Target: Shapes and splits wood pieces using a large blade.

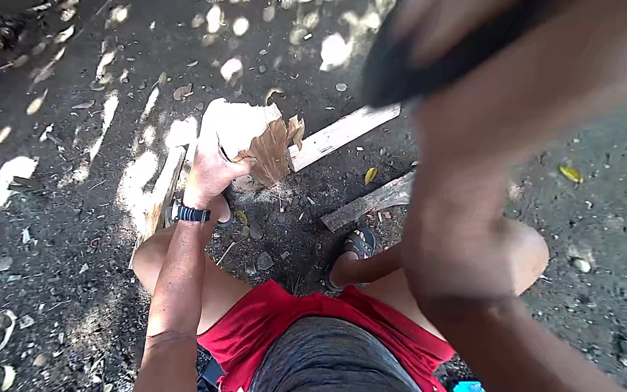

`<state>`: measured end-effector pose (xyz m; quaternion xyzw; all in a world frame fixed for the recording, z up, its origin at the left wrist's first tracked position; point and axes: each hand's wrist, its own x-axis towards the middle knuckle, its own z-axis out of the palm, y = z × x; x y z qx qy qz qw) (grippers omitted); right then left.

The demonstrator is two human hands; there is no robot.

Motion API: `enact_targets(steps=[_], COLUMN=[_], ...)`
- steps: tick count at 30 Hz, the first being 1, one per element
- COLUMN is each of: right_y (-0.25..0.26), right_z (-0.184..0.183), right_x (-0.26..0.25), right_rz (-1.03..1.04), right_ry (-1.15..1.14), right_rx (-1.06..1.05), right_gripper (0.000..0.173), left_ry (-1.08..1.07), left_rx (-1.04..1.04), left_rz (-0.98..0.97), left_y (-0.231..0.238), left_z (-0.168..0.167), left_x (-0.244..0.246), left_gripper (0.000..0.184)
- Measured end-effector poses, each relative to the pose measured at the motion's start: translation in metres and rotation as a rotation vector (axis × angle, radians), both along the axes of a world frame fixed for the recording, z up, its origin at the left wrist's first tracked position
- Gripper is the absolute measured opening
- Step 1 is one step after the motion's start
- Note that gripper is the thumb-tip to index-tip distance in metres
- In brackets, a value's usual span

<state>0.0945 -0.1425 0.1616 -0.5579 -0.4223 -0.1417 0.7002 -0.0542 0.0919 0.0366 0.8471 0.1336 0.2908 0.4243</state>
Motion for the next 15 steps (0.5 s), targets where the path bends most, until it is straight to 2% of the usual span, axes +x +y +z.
enact_targets(steps=[1, 3, 4, 5, 6, 8, 11, 13, 15], right_y=[0.012, 0.023, 0.023, 0.022, 0.016, 0.004, -0.022, -0.038, -0.041], right_z=[-0.043, -0.151, -0.184, -0.199, -0.205, -0.199, -0.154, -0.146, -0.160], right_x=[-0.005, -0.013, -0.013, -0.013, -0.019, -0.028, -0.039, -0.045, -0.050], right_rz=[0.116, 0.160, 0.164, 0.170, 0.162, 0.177, 0.389, 0.499, 0.553], right_ry=[0.106, 0.315, 0.393, 0.448, 0.496, 0.577, 0.786, 0.917, 1.025], right_rx=[-0.078, -0.359, -0.529, -0.642, -0.710, -0.715, -0.763, -0.700, -0.532], right_gripper=[0.021, 0.029, 0.029, 0.030, 0.031, 0.029, 0.030, 0.031, 0.028], left_ry=[0.004, 0.021, 0.036, 0.067, 0.117, 0.108, 0.119, 0.098, 0.071], left_rx=[0.009, 0.013, -0.002, 0.008, -0.011, -0.062, 0.007, 0.058, 0.041], left_rz=[-0.007, 0.004, 0.005, 0.038, 0.057, 0.056, 0.042, -0.056, -0.110], left_y=[0.000, -0.005, -0.010, -0.013, -0.019, -0.029, -0.039, -0.046, -0.045], left_z=[0.000, -0.001, 0.001, 0.003, 0.001, -0.003, -0.007, -0.013, -0.015], left_x=[-0.001, -0.003, -0.005, -0.007, -0.010, -0.011, -0.020, -0.027, -0.023], left_gripper=[0.091, 0.078, 0.077, 0.076, 0.079, 0.086, 0.110, 0.119, 0.123])
